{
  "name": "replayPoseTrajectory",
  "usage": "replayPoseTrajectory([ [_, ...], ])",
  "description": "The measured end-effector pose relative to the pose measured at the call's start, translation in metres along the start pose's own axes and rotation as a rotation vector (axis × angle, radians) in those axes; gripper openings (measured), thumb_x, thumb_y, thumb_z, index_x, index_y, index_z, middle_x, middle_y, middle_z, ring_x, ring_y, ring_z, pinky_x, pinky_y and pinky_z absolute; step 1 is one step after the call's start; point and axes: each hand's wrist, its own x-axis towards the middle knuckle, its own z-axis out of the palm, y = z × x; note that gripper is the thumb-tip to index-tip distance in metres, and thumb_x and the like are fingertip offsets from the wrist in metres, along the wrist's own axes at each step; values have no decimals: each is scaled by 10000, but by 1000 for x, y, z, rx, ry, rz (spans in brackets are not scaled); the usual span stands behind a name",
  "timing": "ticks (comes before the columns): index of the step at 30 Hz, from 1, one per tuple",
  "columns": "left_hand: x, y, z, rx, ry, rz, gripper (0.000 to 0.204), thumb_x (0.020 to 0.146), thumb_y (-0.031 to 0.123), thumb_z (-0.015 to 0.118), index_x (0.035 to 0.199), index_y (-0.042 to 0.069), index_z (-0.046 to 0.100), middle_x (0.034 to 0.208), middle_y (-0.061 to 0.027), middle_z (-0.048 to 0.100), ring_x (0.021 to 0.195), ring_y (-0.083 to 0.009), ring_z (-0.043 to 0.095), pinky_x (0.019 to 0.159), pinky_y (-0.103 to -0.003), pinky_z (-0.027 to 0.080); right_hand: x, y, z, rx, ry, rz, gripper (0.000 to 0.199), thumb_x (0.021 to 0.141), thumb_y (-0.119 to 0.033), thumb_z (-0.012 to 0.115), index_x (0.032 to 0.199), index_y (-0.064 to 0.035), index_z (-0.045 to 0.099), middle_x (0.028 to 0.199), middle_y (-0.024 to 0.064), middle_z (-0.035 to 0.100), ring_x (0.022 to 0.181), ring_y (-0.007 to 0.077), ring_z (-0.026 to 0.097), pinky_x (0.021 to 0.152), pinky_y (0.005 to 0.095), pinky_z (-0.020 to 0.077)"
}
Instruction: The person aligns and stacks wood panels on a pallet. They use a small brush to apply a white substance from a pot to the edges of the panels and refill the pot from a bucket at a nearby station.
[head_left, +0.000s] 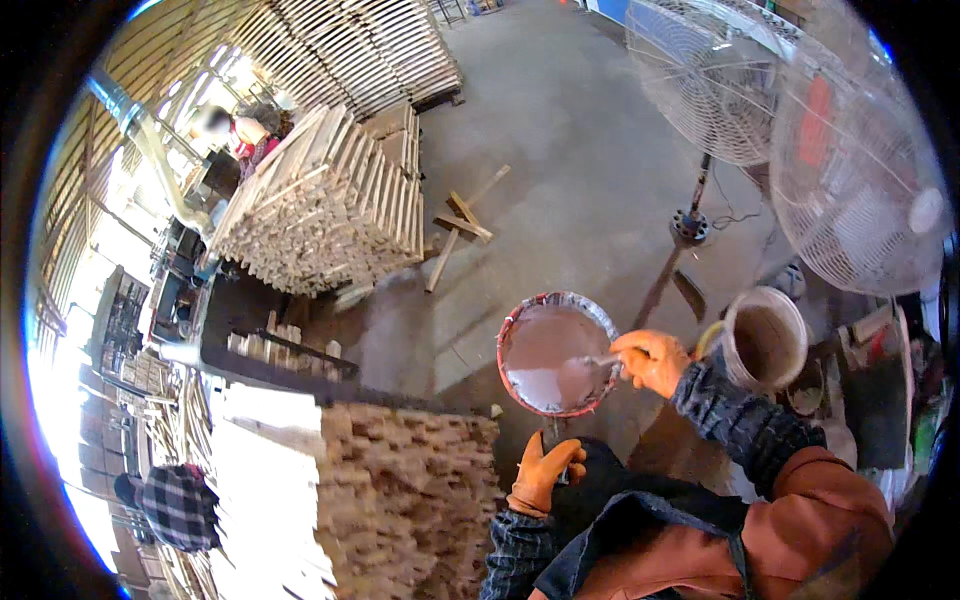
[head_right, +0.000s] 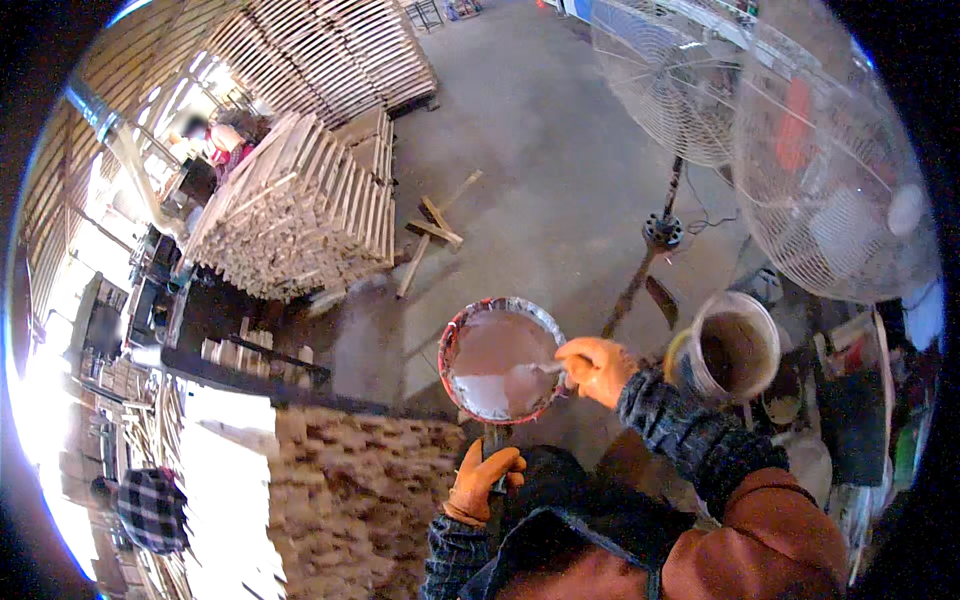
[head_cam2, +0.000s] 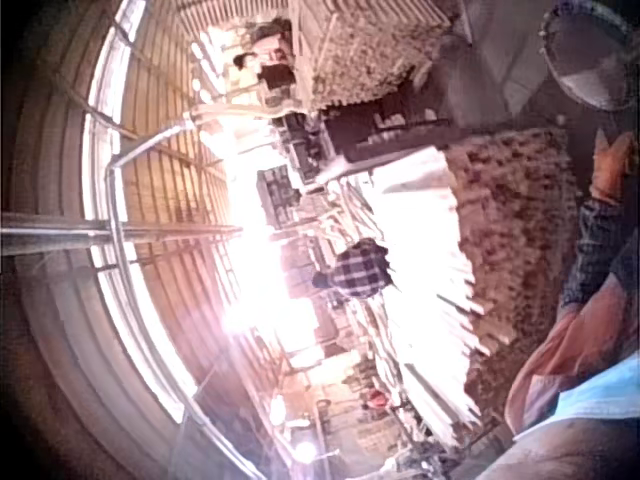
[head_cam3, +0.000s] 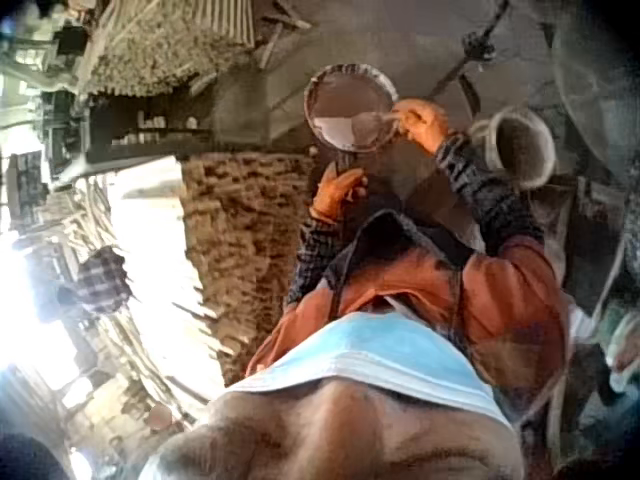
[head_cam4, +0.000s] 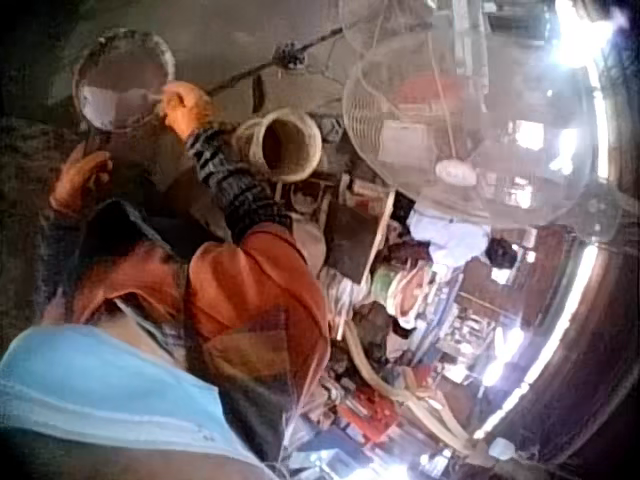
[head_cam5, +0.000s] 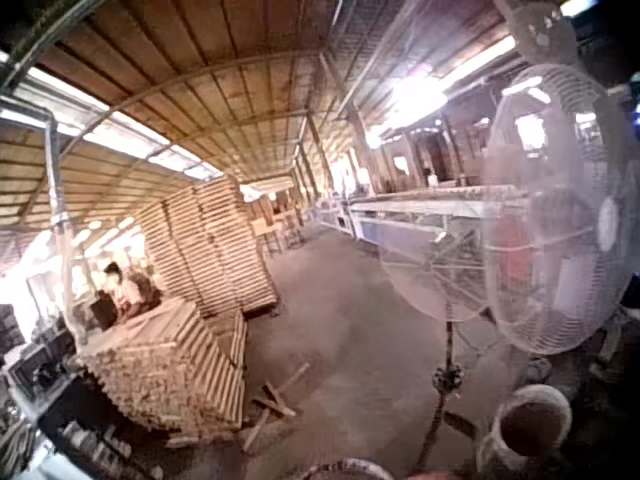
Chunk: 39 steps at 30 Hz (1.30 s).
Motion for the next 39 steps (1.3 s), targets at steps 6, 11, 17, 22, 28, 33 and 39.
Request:
replayPoseTrajectory([
  [6, 176, 158, -29, 112, -9, 7, 231, 866, 170, 634, 991, 14, 520, 793, -70, 605, 616, -149, 582, 540, -290, 461, 221, -48, -26, 93, 178, -179, 233, 951, -125, 522, 1118, -12, 639, 793, 102, 669, 576, 114, 588, 533, 264, 497],
  [11, 333, 267, -32, 184, -155, -59, 314, 863, 190, 647, 1088, 25, 503, 799, -73, 602, 611, -146, 581, 526, -280, 458, 379, -72, -70, 185, 320, -188, 253, 942, -114, 524, 1145, -3, 625, 819, 104, 676, 617, 109, 592, 577, 270, 504],
  [17, 526, 408, -9, 277, -242, -174, 334, 865, 197, 649, 1121, 37, 506, 843, -87, 612, 615, -143, 582, 527, -272, 460, 547, -97, -145, -33, 414, -140, 239, 928, -129, 553, 1114, -2, 634, 814, 90, 674, 643, 119, 608, 606, 272, 516],
  [22, 713, 510, 30, 416, -317, -147, 303, 871, 218, 659, 1067, 35, 518, 810, -93, 623, 608, -149, 587, 531, -290, 469, 732, -120, -225, -133, 486, -111, 223, 933, -166, 571, 1079, -16, 652, 833, 74, 669, 652, 118, 622, 600, 282, 517],
  [28, 910, 674, 67, 330, -297, -56, 183, 873, 175, 627, 949, 32, 541, 761, -79, 601, 596, -133, 571, 531, -270, 455, 1004, -181, -316, -252, 457, -149, 238, 916, -234, 573, 1073, -67, 640, 835, 120, 669, 711, 220, 656, 651, 359, 523],
  [33, 1070, 798, 64, 199, -245, -41, 290, 852, 161, 655, 1046, -3, 516, 814, -106, 625, 615, -162, 597, 525, -305, 456, 1218, -230, -353, -407, 391, -279, 287, 896, -263, 599, 1108, -71, 625, 851, 188, 654, 741, 285, 651, 702, 385, 512],
  [39, 1285, 965, 74, 306, -288, -113, 318, 880, 255, 650, 1051, 4, 556, 853, -70, 611, 685, -128, 596, 579, -275, 483, 1394, -291, -427, -182, 349, -62, 495, 876, -237, 655, 1296, -25, 501, 873, 119, 672, 695, 142, 602, 625, 303, 497],
])
